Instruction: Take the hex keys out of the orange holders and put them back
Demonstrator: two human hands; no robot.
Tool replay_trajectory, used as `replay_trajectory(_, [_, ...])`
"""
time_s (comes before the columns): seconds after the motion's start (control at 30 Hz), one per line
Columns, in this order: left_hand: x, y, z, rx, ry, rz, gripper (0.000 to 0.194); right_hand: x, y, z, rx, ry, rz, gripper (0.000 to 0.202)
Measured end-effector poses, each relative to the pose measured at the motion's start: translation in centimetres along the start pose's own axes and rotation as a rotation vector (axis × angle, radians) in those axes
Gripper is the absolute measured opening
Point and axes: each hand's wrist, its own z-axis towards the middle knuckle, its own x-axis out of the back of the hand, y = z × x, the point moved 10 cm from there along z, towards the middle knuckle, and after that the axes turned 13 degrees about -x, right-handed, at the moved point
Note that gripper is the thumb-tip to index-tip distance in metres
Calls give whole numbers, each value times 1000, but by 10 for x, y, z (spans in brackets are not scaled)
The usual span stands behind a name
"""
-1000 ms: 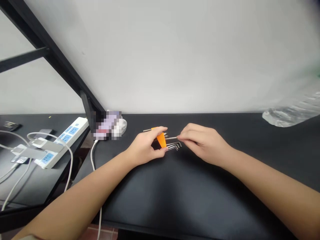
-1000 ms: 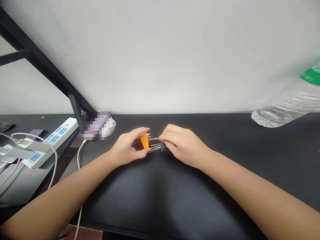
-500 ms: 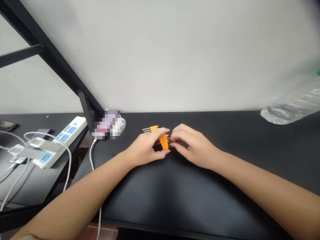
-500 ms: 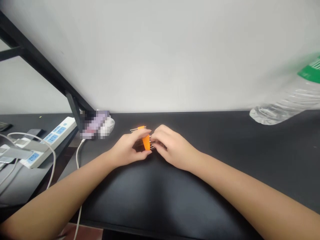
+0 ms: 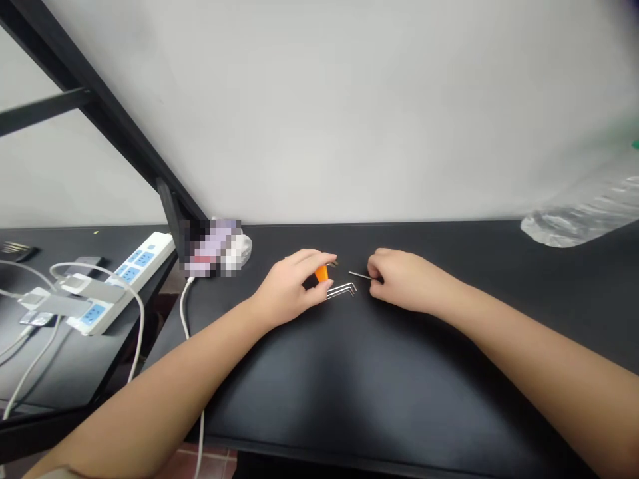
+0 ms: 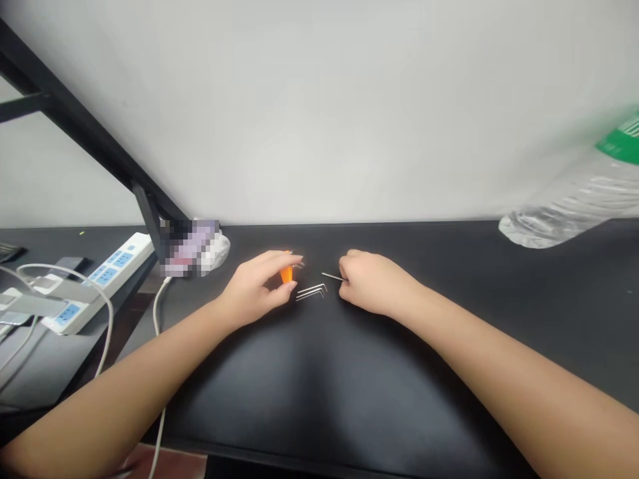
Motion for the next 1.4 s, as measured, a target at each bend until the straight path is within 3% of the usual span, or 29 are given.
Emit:
replay_trajectory(0.1, [-1, -3, 0, 38, -17, -13, 37, 4, 3, -4, -26, -37, -6, 12])
replay_trajectory(0.2, [-1, -4, 0, 34, -24, -11, 35, 14, -17, -12, 107, -46, 189, 13])
replay_trajectory(0.3, [-2, -4, -2, 25, -18, -21, 41, 33, -36, -22, 247, 55, 385, 10])
replay_trajectory(0.4, [-4, -5, -5, 38, -22, -41, 60, 44, -43, -29, 307, 181, 421, 10])
replay_trajectory(0.5, [-5, -6, -7, 58, -17, -53, 70, 44, -48, -33, 356, 213, 384, 14])
replay_trajectory(0.8, [-4, -7, -8, 68, -12, -42, 69, 47, -48, -39, 404, 268, 304, 21])
replay_trajectory(1.0, [-11, 5, -4, 3, -112, 12, 67, 37, -61, -47, 408, 277, 136, 27])
replay_trajectory(1.13, [-15, 10, -2, -2, -152, -34, 58, 33, -74, -50, 446, 192, 352, 23])
replay_trajectory(1.3, [-5, 1, -3, -2, -53, -10, 47, 34, -48, -29, 325, 242, 473, 12])
replay_trajectory(1.4, [-3, 2, -2, -39, -29, -24, 35, 17, -31, -13, 249, 148, 378, 9])
